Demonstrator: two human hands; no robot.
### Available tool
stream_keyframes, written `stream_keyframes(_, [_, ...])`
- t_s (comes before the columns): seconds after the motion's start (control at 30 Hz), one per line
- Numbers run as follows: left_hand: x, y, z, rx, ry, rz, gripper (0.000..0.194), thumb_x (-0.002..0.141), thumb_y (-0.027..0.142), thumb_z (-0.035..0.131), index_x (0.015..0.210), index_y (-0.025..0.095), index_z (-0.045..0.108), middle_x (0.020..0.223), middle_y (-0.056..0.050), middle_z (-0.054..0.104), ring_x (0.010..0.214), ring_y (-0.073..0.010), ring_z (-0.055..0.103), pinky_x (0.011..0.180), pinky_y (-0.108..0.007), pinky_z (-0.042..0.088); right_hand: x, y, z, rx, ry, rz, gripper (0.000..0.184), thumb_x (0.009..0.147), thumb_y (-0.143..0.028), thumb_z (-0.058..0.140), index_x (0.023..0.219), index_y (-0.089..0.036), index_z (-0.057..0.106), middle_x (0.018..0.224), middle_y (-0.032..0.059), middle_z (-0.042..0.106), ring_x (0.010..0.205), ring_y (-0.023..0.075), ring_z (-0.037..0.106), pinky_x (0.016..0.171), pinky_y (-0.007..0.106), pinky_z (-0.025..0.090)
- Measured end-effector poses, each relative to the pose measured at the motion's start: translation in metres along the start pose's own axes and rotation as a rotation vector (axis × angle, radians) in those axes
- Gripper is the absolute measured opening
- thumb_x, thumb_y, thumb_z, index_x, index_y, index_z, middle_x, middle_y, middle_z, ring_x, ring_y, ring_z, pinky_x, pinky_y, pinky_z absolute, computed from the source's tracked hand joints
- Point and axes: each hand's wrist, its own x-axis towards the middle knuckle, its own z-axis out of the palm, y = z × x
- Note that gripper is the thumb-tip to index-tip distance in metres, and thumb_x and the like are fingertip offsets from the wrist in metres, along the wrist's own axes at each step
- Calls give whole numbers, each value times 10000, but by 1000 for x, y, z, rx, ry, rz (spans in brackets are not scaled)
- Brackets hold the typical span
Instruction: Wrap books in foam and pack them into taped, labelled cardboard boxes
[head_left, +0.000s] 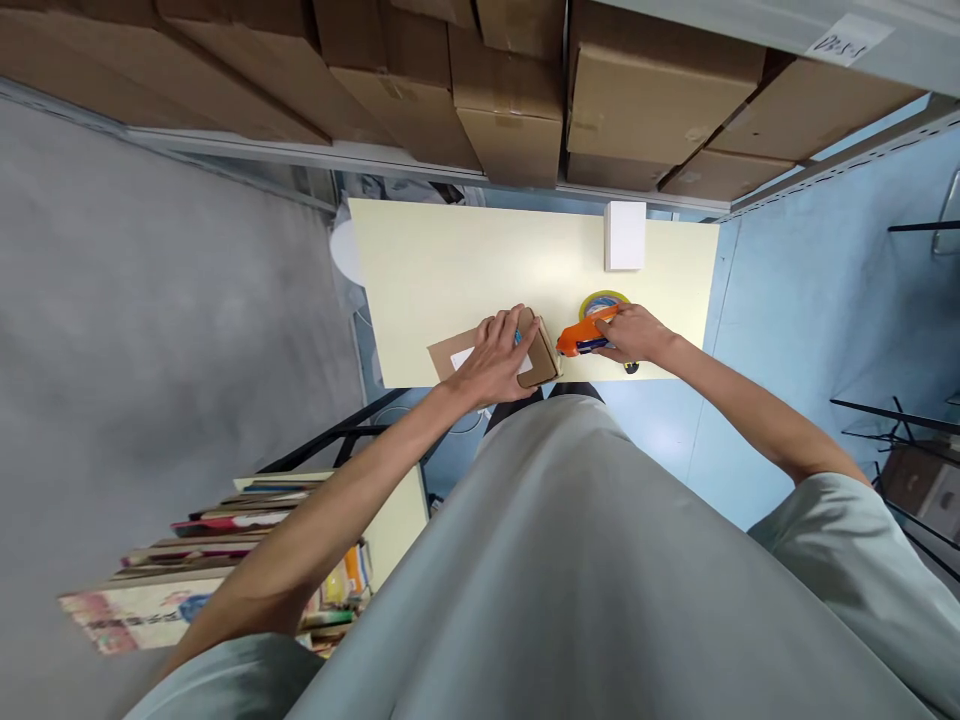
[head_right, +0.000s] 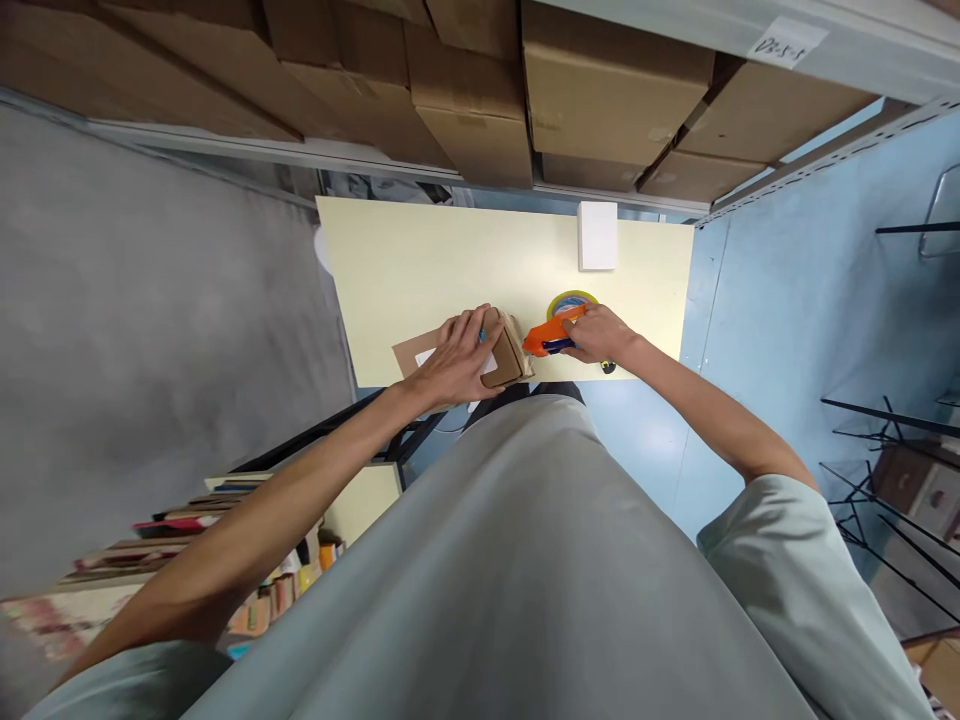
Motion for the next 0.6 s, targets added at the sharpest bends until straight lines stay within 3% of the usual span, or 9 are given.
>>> stream_keyframes(0.13, [6, -5, 0, -126, 31, -123, 1395, 746, 770, 891, 1841, 214, 227, 1898, -256, 193, 1714, -587, 209, 1369, -730, 199, -7, -21, -15, 81, 22, 125, 596, 1130, -559, 529, 1328, -67, 801, 984, 213, 847, 972, 409, 791, 910, 477, 507])
stream_keyframes(0.2, [4, 2, 1, -178, 33, -176, 1400, 741, 752, 905, 1843, 224, 221, 1879, -251, 228, 1688, -571, 267, 1359, -733, 243, -6, -31, -19, 105, 51, 177, 561, 1134, -542, 537, 1222, -76, 835, 966, 215, 842, 953, 404, 798, 873, 470, 526])
stream_keyframes(0.27, [-1, 22, 3, -215, -4, -143, 1389, 742, 713, 920, 1845, 233, 225, 1873, -243, 244, 1692, -564, 268, 1369, -735, 242, -2, -34, -21, 104, 81, 304, 510, 1160, -450, 511, 1130, -70, 849, 997, 243, 839, 956, 397, 805, 833, 461, 544])
stream_keyframes(0.37, [-9, 56, 6, -257, -53, 38, 1414, 702, 690, 961, 1849, 302, 230, 1901, -189, 221, 1739, -540, 206, 1420, -681, 197, 2, -28, -23, 81, 101, 506, 440, 1168, -307, 482, 1127, -60, 844, 1055, 272, 830, 963, 394, 811, 782, 455, 560])
stream_keyframes(0.43, [-9, 67, 6, -260, -22, 40, 1408, 742, 683, 942, 1861, 323, 167, 1917, -183, 173, 1753, -529, 190, 1420, -681, 195, -1, -22, -22, 83, 104, 535, 413, 1162, -327, 512, 1170, -66, 833, 1047, 265, 828, 954, 404, 812, 777, 465, 571])
stream_keyframes(0.6, [4, 43, -5, -180, 97, -52, 1398, 793, 675, 927, 1865, 301, 111, 1935, -212, 93, 1761, -573, 109, 1390, -754, 144, -19, -16, -7, 157, 178, 548, 581, 1176, -515, 464, 1294, -15, 736, 1025, 291, 820, 959, 432, 812, 872, 505, 577])
